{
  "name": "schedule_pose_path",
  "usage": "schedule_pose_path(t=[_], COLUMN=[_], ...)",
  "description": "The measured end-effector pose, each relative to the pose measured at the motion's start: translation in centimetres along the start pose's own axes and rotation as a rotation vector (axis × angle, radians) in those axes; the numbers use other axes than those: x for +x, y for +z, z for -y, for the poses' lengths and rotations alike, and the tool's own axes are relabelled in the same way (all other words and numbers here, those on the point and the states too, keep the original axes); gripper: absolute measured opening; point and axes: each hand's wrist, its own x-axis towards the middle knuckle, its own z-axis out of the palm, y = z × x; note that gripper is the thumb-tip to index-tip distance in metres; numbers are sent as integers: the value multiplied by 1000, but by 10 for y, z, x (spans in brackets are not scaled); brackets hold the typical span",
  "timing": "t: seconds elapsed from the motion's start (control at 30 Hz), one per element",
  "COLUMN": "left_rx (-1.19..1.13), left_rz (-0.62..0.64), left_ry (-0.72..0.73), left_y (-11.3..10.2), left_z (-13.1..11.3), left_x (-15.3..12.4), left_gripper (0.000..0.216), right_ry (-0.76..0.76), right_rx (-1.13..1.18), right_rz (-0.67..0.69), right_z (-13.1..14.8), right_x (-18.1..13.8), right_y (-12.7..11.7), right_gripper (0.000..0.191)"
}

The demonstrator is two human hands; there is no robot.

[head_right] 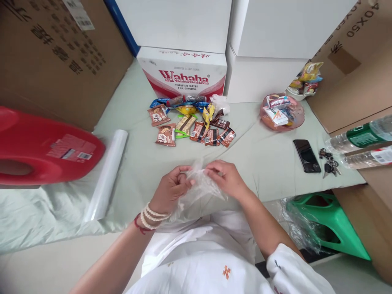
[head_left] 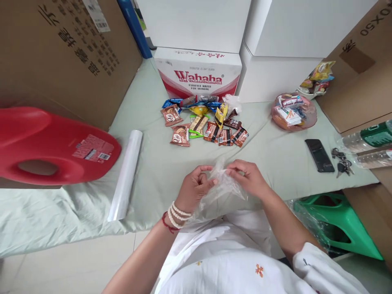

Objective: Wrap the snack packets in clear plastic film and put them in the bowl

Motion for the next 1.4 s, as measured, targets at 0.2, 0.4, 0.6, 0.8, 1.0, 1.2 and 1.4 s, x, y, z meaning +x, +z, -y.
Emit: schedule_pose_path(t=[0.2, 0.4, 0.6, 0.8, 1.0, 1.2, 1.4], left_rx=[-127, -20, 469, 182, -52, -215, -474], left_rz=[-280, -273, -341, -297, 2, 177, 69], left_ry=[6, -77, 231, 53, -51, -145, -175], left_y=[-32, -31, -47, -48, -33, -38, -55], left_z=[2, 12, 5, 19, 16, 8, 15], left_x=[11, 12, 1, 4, -1, -7, 1], left_gripper=[37, 35, 44, 45, 64, 68, 68], right_ry=[255, 336, -125, -65, -113, 15, 228], right_rx=[258, 144, -247, -255, -226, -11, 352], right_rz=[-198, -172, -303, 89, 122, 216, 151], right_z=[-31, -44, -25, -38, -38, -50, -49], right_x=[1, -13, -23, -18, 15, 51, 61], right_y=[-6, -12, -45, -48, -24, 6, 17], right_gripper=[42, 42, 19, 23, 51, 54, 45])
